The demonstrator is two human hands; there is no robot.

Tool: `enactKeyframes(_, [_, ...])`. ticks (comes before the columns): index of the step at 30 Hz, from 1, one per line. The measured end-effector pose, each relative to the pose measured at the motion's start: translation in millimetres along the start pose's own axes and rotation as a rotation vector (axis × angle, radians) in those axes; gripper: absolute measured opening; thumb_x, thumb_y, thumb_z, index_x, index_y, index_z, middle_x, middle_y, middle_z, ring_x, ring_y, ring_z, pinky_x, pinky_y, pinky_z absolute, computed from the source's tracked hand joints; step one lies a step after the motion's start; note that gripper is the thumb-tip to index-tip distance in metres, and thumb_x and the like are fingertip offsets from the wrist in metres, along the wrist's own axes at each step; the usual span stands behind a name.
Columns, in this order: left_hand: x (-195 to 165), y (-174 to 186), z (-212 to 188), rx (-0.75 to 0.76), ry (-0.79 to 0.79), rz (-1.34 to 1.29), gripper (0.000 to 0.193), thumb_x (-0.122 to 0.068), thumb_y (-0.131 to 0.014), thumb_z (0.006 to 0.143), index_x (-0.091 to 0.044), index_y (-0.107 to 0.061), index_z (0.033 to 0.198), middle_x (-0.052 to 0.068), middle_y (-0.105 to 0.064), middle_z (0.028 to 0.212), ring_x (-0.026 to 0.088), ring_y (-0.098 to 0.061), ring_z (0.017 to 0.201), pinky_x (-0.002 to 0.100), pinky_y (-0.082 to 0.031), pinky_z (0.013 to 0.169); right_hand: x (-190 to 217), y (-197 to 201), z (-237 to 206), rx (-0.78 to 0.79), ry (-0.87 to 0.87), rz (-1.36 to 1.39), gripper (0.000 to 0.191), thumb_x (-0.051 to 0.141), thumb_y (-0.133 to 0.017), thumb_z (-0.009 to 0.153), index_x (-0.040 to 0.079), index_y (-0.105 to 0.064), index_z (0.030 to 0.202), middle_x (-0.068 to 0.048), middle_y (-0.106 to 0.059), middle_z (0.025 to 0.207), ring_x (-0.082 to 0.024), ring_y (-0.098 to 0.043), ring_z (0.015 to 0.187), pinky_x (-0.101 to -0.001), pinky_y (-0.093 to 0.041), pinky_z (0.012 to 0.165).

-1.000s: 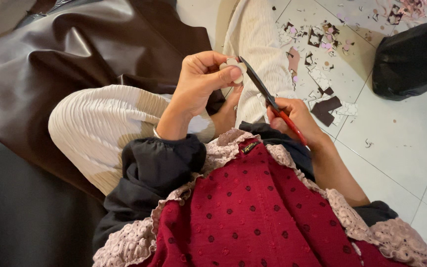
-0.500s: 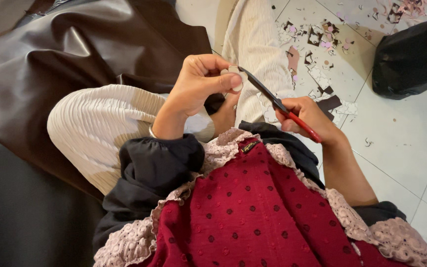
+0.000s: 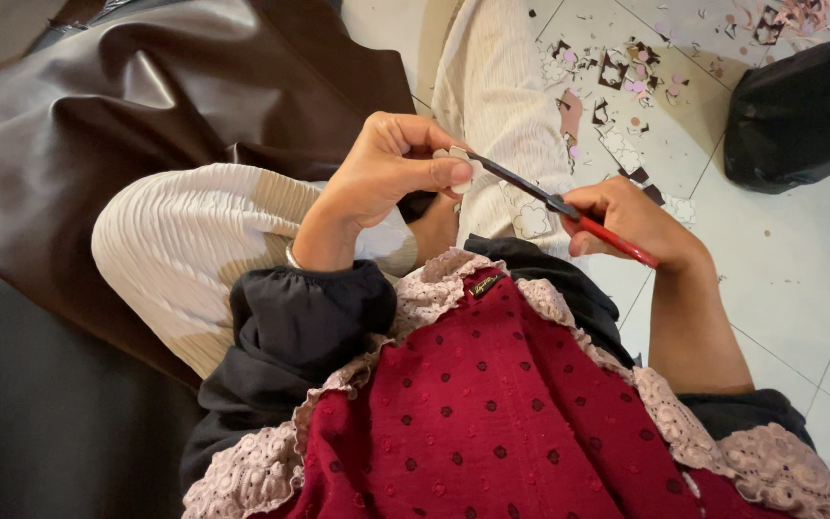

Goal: The person uses red-handled scissors to cut a cloud-shaped outline from a piece of white paper. They hold the paper with their left hand and carefully trim the edges with the scissors in their right hand, producing a finished cutout.

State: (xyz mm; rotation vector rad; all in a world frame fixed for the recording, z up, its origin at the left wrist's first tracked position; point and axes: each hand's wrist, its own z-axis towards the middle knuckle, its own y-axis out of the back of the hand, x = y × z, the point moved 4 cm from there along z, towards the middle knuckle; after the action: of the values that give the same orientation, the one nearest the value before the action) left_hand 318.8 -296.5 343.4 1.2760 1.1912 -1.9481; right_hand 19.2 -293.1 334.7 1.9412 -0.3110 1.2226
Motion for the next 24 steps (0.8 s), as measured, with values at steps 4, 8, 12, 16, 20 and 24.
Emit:
enactKeyframes(4, [8, 6, 4, -0.1, -0.023, -0.076, 0.014, -0.007, -0.079, 0.091, 0.001, -0.074, 0.102, 0.007, -0.076, 0.097, 0.01, -0.072, 0.083, 0.024, -0.06, 0.077, 2, 4, -5, -0.077, 0.047, 0.138, 0.06, 0.064, -0.079, 0.074, 0.008, -0.061, 0.085, 0.003, -0.051, 0.074, -0.007, -0.043, 0.067, -0.0253, -0.034, 0.056])
enactKeyframes(8, [20, 11, 10, -0.219, -0.024, -0.116, 0.015, -0.009, -0.077, 0.095, -0.001, -0.075, 0.107, 0.003, -0.074, 0.1, 0.006, -0.066, 0.09, 0.022, -0.055, 0.083, 14, -2, 2, -0.105, 0.175, 0.362, 0.063, 0.061, -0.078, 0.084, 0.006, -0.061, 0.11, -0.006, -0.065, 0.095, -0.014, -0.064, 0.088, -0.0282, -0.054, 0.082])
enactKeyframes(12, [28, 13, 13, -0.274, -0.028, -0.15, 0.02, -0.007, -0.077, 0.093, -0.003, -0.071, 0.111, 0.0, -0.071, 0.092, 0.006, -0.065, 0.084, 0.023, -0.055, 0.077, 28, -13, 21, -0.187, 0.179, 0.354, 0.045, 0.037, -0.08, 0.086, 0.006, -0.054, 0.106, -0.016, -0.072, 0.117, -0.024, -0.071, 0.113, -0.0375, -0.057, 0.098])
enactKeyframes(16, [32, 12, 15, -0.274, -0.025, -0.198, 0.02, -0.003, -0.077, 0.092, -0.004, -0.066, 0.11, 0.003, -0.072, 0.092, 0.009, -0.068, 0.084, 0.024, -0.057, 0.077, 42, -28, 36, -0.324, 0.168, 0.39, 0.033, 0.011, -0.08, 0.088, 0.008, -0.05, 0.102, -0.018, -0.071, 0.12, -0.025, -0.069, 0.117, -0.0395, -0.057, 0.1])
enactKeyframes(20, [33, 7, 15, -0.24, -0.013, -0.223, 0.017, -0.001, -0.075, 0.093, -0.003, -0.065, 0.105, 0.006, -0.073, 0.095, 0.012, -0.071, 0.087, 0.026, -0.061, 0.081, 59, -35, 46, -0.416, 0.243, 0.446, 0.033, 0.004, -0.08, 0.091, 0.009, -0.048, 0.098, -0.015, -0.07, 0.114, -0.02, -0.07, 0.111, -0.035, -0.06, 0.096])
enactKeyframes(24, [31, -1, 14, -0.183, -0.005, -0.262, 0.015, 0.0, -0.075, 0.092, -0.001, -0.063, 0.101, 0.009, -0.073, 0.096, 0.016, -0.074, 0.086, 0.031, -0.064, 0.083, 69, -34, 53, -0.555, 0.23, 0.385, 0.032, 0.002, -0.079, 0.094, 0.009, -0.048, 0.097, -0.01, -0.07, 0.106, -0.011, -0.064, 0.091, -0.0267, -0.053, 0.077])
